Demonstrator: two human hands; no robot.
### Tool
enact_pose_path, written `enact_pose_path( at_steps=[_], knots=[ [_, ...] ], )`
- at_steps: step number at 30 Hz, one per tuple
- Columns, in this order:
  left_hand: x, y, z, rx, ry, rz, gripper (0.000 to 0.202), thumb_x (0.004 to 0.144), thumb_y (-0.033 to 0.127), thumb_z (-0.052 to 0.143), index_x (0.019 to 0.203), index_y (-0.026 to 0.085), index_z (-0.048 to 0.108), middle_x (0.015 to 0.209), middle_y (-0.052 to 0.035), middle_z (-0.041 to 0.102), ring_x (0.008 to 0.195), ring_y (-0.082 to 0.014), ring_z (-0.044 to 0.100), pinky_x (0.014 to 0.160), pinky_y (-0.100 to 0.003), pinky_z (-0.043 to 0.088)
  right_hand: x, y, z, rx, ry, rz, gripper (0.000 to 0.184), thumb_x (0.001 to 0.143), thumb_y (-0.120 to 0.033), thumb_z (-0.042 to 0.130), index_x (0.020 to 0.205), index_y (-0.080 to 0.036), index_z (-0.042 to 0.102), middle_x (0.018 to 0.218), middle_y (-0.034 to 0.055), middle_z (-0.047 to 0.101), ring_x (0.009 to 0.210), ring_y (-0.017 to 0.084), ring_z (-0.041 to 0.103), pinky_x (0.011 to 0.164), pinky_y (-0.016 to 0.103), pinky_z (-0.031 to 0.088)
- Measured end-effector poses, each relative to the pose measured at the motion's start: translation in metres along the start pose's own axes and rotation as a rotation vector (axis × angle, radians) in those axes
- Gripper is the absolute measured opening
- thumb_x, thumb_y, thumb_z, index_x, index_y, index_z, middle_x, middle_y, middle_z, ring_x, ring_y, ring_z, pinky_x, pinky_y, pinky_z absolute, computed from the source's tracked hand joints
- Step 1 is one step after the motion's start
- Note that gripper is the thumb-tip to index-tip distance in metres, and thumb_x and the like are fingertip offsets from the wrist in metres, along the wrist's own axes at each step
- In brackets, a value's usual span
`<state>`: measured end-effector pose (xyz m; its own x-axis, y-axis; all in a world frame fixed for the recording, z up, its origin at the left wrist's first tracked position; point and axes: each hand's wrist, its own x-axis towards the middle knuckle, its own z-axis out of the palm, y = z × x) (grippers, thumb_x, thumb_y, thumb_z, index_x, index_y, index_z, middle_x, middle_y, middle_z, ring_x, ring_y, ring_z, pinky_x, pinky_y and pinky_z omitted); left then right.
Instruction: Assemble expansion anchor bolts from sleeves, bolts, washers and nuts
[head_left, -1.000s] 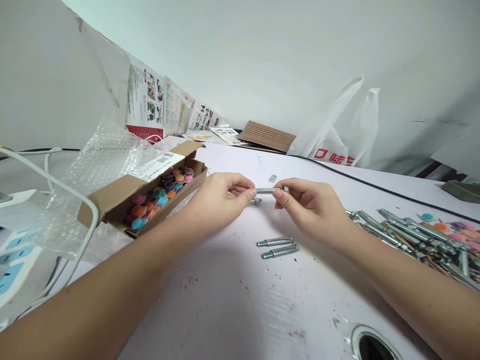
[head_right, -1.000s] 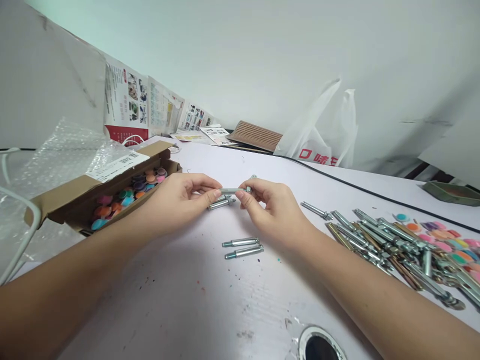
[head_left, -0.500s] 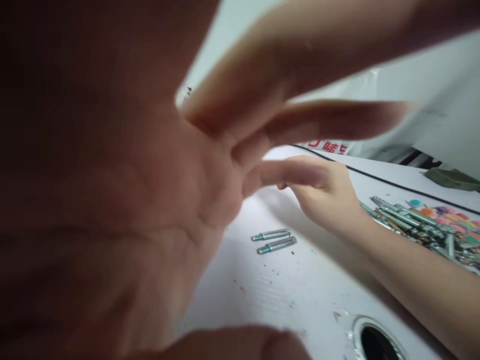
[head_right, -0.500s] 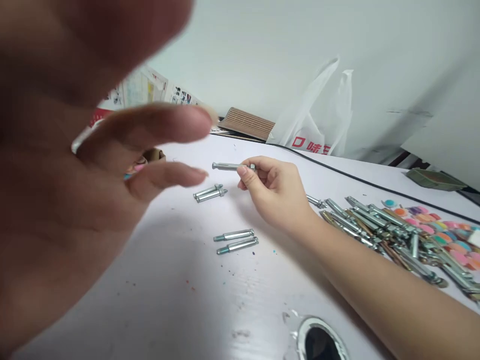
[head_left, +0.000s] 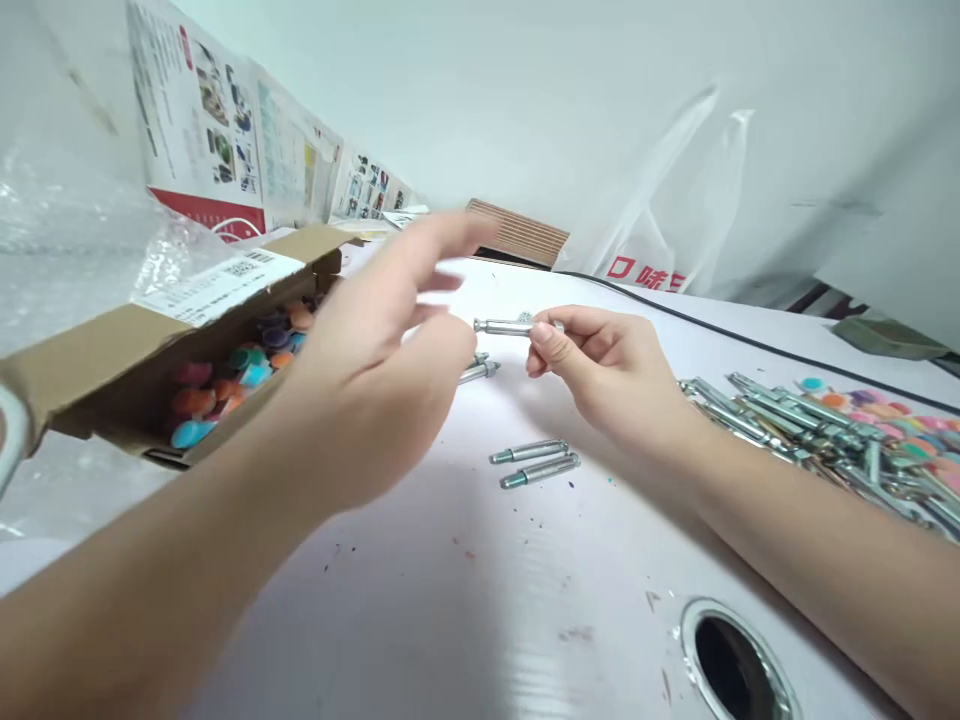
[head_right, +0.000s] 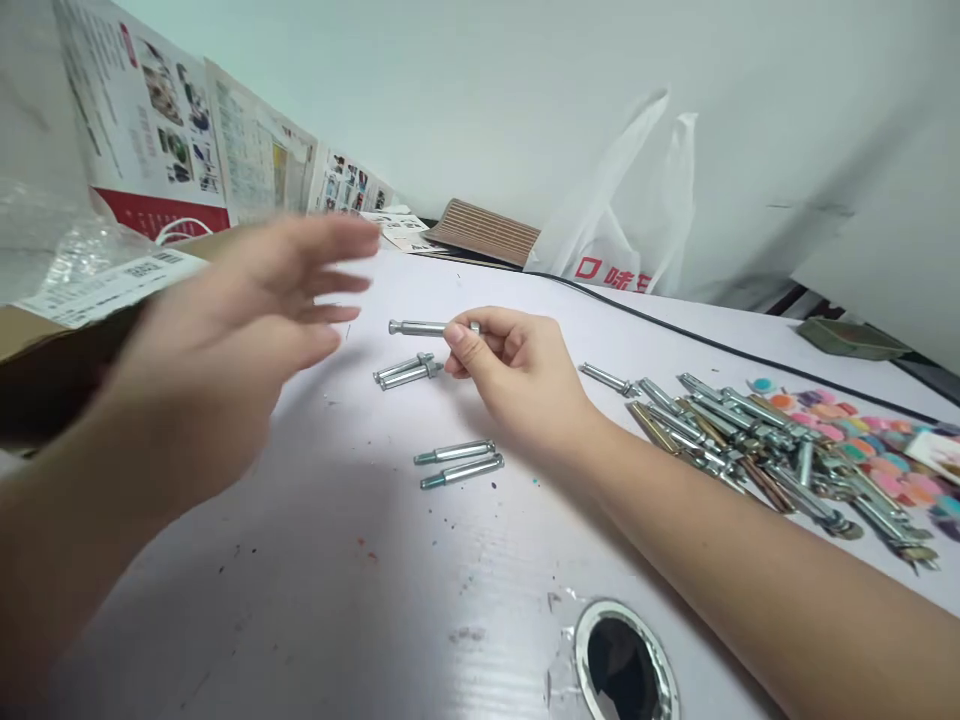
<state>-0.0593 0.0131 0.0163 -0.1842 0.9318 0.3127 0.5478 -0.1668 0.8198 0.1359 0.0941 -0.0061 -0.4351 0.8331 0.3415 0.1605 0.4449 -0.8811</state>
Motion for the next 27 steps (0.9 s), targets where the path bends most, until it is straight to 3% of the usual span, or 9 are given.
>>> enact_pose_path(
  at_steps=[4,8,13,17,19,20,22,24,27],
  knots=[
    [0.014,-0.003,0.015,0.110,-0.133,-0.039,0.053,0.099,0.060,0.033,0.126,0.027,0.063,0.111,-0.0053,0.071,0.098,-0.0242,0.065,0.084,-0.038,0.051,-0.003,0.001,0.007,0.181,-0.034,-0.005,0.029,0.089,-0.043,0.068,0.089,-0.014,0.068,0.074,0.0016,0.065,0.072,0.011,0.059,0.070,0.023,0.046],
    [0.017,-0.008,0.018,-0.018,-0.245,0.010,0.048,0.099,0.054,0.039,0.088,0.017,0.068,0.082,-0.0061,0.071,0.075,-0.0173,0.062,0.072,-0.030,0.048,-0.005,-0.001,0.007,0.115,-0.094,-0.044,0.035,0.090,-0.049,0.065,0.081,-0.014,0.067,0.073,0.0013,0.062,0.070,0.011,0.055,0.067,0.024,0.043],
    [0.021,-0.011,0.019,-0.246,-0.253,-0.022,0.028,0.097,0.040,0.052,0.098,0.016,0.067,0.080,-0.0041,0.070,0.071,-0.0142,0.059,0.073,-0.029,0.048,-0.003,0.003,-0.003,-0.112,-0.108,0.005,0.059,0.094,-0.065,0.045,0.071,-0.014,0.065,0.064,0.0044,0.061,0.063,0.013,0.055,0.060,0.027,0.040],
    [0.025,-0.016,0.019,-0.311,-0.243,-0.045,0.029,0.096,0.040,0.052,0.091,0.016,0.068,0.082,-0.0058,0.070,0.070,-0.0143,0.058,0.075,-0.030,0.049,0.003,0.007,-0.011,-0.036,-0.086,-0.031,0.051,0.089,-0.059,0.061,0.118,-0.017,0.057,0.082,0.0049,0.068,0.077,0.017,0.063,0.069,0.029,0.046],
    [0.026,-0.019,0.019,-0.298,-0.256,-0.025,0.032,0.097,0.040,0.052,0.085,0.015,0.068,0.081,-0.0067,0.070,0.070,-0.0141,0.058,0.074,-0.029,0.049,0.005,0.006,-0.014,-0.073,-0.088,-0.109,0.045,0.085,-0.054,0.069,0.110,-0.017,0.061,0.084,0.0049,0.068,0.075,0.015,0.062,0.067,0.028,0.045],
    [0.027,-0.020,0.018,-0.297,-0.266,-0.015,0.033,0.097,0.040,0.052,0.084,0.015,0.067,0.082,-0.0071,0.070,0.070,-0.0140,0.058,0.075,-0.028,0.049,0.006,0.005,-0.015,-0.120,-0.098,-0.131,0.040,0.087,-0.054,0.066,0.096,-0.016,0.064,0.080,0.0051,0.067,0.071,0.014,0.060,0.066,0.027,0.044],
    [0.028,-0.023,0.018,-0.322,-0.282,-0.005,0.032,0.096,0.042,0.053,0.089,0.015,0.067,0.085,-0.0075,0.071,0.072,-0.0141,0.059,0.076,-0.028,0.049,0.005,0.004,-0.015,-0.197,-0.103,-0.116,0.049,0.095,-0.058,0.051,0.075,-0.015,0.064,0.070,0.0053,0.065,0.064,0.013,0.057,0.063,0.027,0.042],
    [0.028,-0.026,0.018,-0.356,-0.290,-0.008,0.033,0.096,0.045,0.054,0.096,0.015,0.067,0.089,-0.0074,0.072,0.074,-0.0141,0.061,0.077,-0.028,0.050,0.004,0.003,-0.013,-0.181,-0.085,-0.078,0.052,0.098,-0.059,0.043,0.082,-0.015,0.065,0.068,0.0046,0.065,0.064,0.013,0.058,0.063,0.028,0.043],
    [0.028,-0.026,0.018,-0.335,-0.302,-0.004,0.035,0.096,0.046,0.053,0.091,0.015,0.067,0.088,-0.0079,0.072,0.073,-0.0144,0.061,0.077,-0.029,0.050,0.002,0.003,-0.011,-0.128,-0.074,-0.102,0.043,0.092,-0.057,0.058,0.104,-0.016,0.063,0.077,0.0039,0.068,0.071,0.015,0.061,0.063,0.027,0.043]
  ],
)
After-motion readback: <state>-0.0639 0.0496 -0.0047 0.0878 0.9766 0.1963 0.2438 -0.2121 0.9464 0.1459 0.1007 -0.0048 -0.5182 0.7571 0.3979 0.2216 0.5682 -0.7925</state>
